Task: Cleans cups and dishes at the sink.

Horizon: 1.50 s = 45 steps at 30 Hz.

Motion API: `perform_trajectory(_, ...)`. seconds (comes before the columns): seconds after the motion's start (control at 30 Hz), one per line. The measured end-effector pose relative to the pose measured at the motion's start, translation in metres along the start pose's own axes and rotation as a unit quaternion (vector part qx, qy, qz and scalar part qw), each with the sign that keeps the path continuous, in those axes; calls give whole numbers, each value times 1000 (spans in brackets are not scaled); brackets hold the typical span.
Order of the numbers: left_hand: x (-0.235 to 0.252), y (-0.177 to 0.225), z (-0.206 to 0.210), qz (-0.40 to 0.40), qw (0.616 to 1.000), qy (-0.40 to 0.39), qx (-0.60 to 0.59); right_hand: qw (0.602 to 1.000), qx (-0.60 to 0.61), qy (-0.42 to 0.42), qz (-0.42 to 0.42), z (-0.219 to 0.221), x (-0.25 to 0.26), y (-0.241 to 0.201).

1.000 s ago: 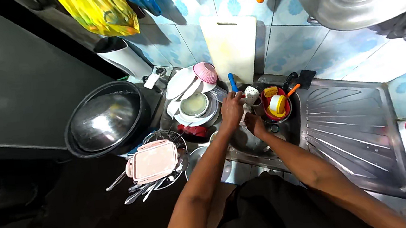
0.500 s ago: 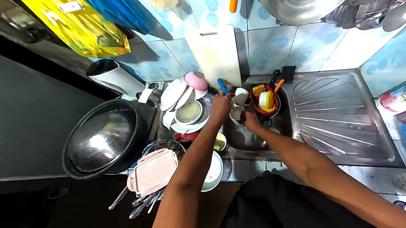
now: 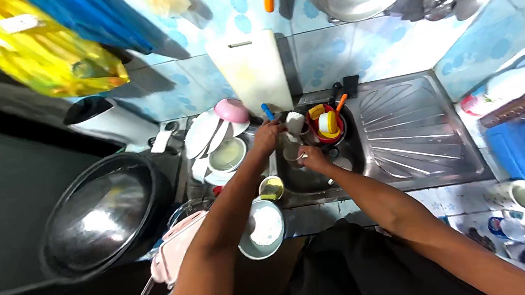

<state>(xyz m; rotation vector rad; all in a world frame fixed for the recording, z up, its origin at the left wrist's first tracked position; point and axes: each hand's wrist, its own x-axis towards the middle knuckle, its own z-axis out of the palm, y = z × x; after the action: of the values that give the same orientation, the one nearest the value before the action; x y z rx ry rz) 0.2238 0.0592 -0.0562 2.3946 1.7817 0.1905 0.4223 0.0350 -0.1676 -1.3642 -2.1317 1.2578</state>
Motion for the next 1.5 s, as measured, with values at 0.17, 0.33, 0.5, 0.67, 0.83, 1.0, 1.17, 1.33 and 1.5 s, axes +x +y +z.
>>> perform_trajectory(0.17, 4, -4, -7, 83, 995, 38, 33, 996, 56, 6, -64, -45, -56, 3)
perform_trajectory(0.33, -18, 96, 29, 42, 992, 92, -71, 999, -20, 32, -7, -134, -158, 3)
perform_trajectory(0.5, -7, 234, 145, 171, 965, -122, -157, 984, -138, 58, 96, -218, -251, 36)
perform_trajectory(0.67, 41, 325, 222, 315, 927, -174, -110, 946, -233, 35, 222, -265, -289, 78)
perform_trajectory(0.83, 124, 335, 232, 260, 958, -94, -80, 928, -264, 1, 262, -287, -273, 97)
perform_trajectory(1.0, 189, 314, 230, 77, 995, -57, -28, 932, -288, 0, 220, -293, -225, 118)
perform_trajectory(1.17, 131, 315, 232, 132, 990, -35, -47, 943, -277, -22, 185, -305, -186, 109)
perform_trajectory(1.33, 183, 275, 229, 83, 996, -28, -32, 951, -251, -7, 183, -300, -191, 112)
perform_trajectory(1.5, 222, 348, 234, 53, 997, -31, -57, 942, -219, 30, 252, -305, -232, 124)
